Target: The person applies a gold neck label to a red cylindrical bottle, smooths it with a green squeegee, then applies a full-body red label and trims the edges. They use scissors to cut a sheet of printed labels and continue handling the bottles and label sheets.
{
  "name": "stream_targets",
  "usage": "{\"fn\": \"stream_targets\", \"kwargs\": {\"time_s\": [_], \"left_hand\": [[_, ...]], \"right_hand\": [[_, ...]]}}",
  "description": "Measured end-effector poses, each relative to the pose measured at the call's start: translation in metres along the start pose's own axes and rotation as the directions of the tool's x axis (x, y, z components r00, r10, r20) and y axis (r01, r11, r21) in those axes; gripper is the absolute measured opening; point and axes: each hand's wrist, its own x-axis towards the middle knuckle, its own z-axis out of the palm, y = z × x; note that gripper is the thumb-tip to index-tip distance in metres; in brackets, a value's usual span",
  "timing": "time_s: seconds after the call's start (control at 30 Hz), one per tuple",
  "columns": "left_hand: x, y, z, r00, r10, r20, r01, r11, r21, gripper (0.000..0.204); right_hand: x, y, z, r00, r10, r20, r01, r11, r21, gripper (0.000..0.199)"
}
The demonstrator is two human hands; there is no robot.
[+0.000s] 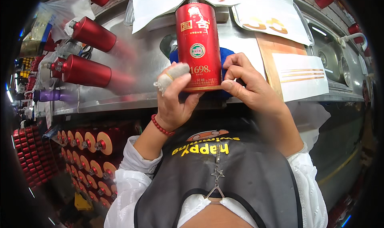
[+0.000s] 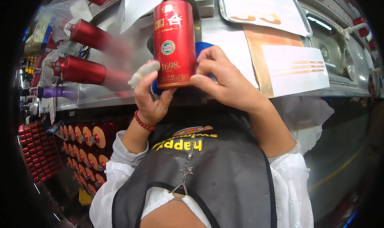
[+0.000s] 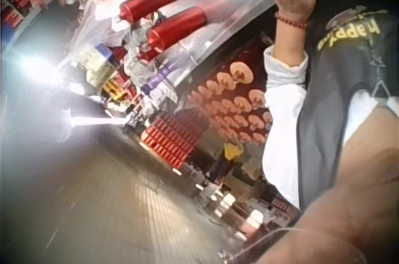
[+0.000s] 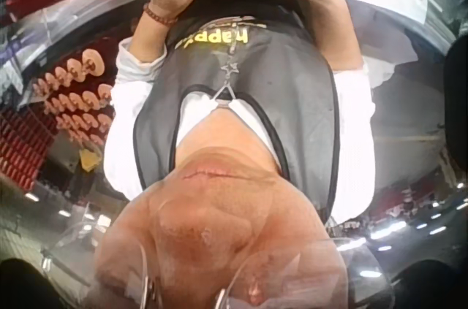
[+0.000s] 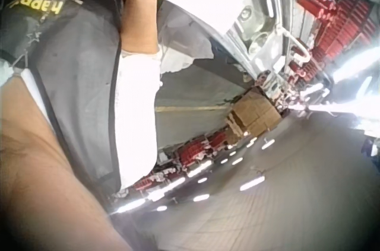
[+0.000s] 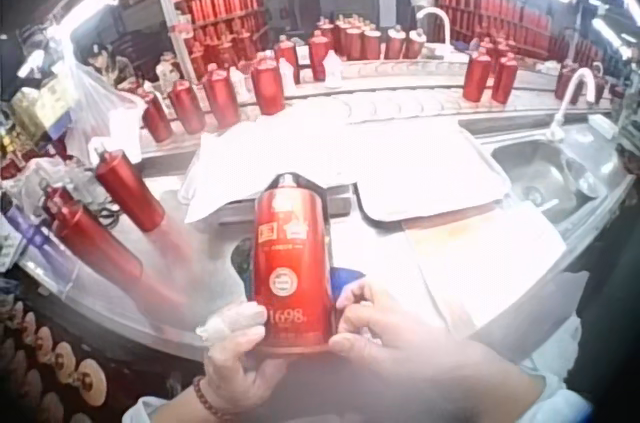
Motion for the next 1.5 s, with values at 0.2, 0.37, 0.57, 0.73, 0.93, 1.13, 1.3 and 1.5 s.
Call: {"fn": "stream_targets", "kwargs": {"time_s": [0.2,0.37,0.57,0.73,0.93,1.13,1.3,1.5], "left_hand": [[-0.004,0.001,-0.02,0.973,0.2,0.113,-0.215,0.967,0.136,0.035],[0.008,0.008,-0.021,0.954,0.277,0.114,-0.291,0.946,0.144,0.03],[0.03,0.011,-0.009,0.926,0.246,0.285,-0.31,0.929,0.203,0.034],[0.007,-0.002,-0.006,0.997,0.033,0.076,-0.036,0.998,0.044,0.051],[0.004,0.002,-0.015,0.948,0.282,0.149,-0.307,0.934,0.185,0.027],[0.03,0.013,-0.008,0.85,0.378,0.368,-0.488,0.828,0.277,0.023],[0.025,0.008,-0.008,0.848,0.399,0.348,-0.512,0.786,0.347,0.025],[0.034,0.007,-0.003,0.793,0.44,0.421,-0.585,0.743,0.324,0.027]], "right_hand": [[-0.01,-0.008,-0.01,0.998,-0.037,-0.05,0.039,0.999,0.029,0.022],[-0.01,0.007,-0.015,1.0,0.005,-0.003,-0.005,1.0,0.023,0.025],[-0.009,0.005,-0.012,0.99,0.142,0.02,-0.143,0.979,0.147,0.027],[-0.008,0.01,-0.013,0.999,0.011,0.033,-0.012,0.999,0.034,0.029],[-0.013,0.016,-0.019,0.999,0.028,0.021,-0.029,0.999,0.031,0.028],[-0.015,0.017,-0.019,0.999,0.033,0.009,-0.033,0.999,0.032,0.028],[-0.018,0.015,-0.02,1.0,0.024,0.002,-0.024,0.999,0.031,0.029],[-0.018,0.019,-0.02,0.999,0.026,-0.031,-0.026,1.0,0.006,0.026]]}}
